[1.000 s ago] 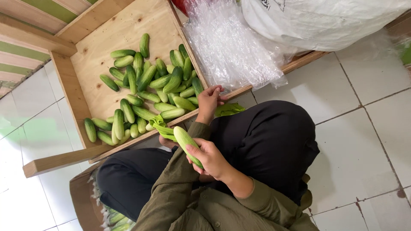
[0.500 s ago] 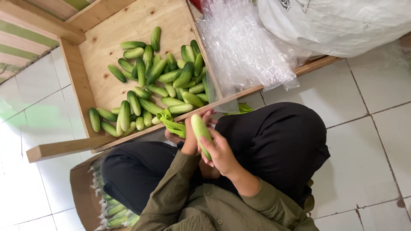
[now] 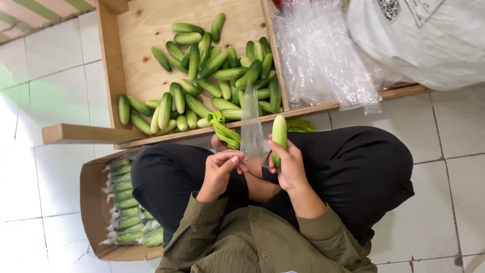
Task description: Wiping cucumbers with a cloth and packaging them into individual plastic bags
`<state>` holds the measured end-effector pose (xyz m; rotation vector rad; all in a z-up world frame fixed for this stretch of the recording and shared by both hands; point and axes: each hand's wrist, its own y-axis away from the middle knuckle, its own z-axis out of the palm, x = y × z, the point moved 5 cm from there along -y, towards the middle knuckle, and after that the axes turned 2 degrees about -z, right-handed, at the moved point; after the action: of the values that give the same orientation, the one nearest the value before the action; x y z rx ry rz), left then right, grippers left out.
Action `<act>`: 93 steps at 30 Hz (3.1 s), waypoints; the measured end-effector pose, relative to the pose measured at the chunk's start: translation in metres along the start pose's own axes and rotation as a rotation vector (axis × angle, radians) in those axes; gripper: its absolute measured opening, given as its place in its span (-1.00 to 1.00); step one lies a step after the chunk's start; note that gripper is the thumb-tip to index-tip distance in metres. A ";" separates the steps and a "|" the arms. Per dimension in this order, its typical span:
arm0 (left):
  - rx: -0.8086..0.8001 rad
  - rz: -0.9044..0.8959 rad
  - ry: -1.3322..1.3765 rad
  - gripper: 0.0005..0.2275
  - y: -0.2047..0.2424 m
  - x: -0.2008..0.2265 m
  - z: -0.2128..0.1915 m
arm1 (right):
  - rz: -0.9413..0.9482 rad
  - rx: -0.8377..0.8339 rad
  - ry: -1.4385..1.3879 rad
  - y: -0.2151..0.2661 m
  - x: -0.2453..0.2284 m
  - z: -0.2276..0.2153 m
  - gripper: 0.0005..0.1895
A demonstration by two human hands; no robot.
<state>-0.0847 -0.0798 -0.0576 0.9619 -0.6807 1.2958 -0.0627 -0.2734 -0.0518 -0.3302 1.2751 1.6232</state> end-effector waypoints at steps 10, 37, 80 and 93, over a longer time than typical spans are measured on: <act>-0.191 -0.086 0.294 -0.82 0.024 0.006 0.019 | 0.425 -0.303 -0.212 0.026 0.018 0.028 -0.53; 0.261 0.285 -0.199 -0.94 -0.038 0.112 -0.021 | -0.540 -0.459 0.471 0.045 -0.036 0.077 -0.55; -0.161 0.531 -0.585 -0.69 -0.005 0.134 -0.009 | -1.024 -0.312 1.239 0.157 -0.158 0.179 -0.72; -0.444 0.357 -0.523 -0.49 0.008 0.132 0.004 | -1.007 -0.406 1.319 0.150 -0.125 0.203 -0.52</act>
<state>-0.0694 -0.0206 0.0595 0.8313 -1.5322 1.1214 -0.0577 -0.1592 0.2055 -2.1414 1.2171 0.6196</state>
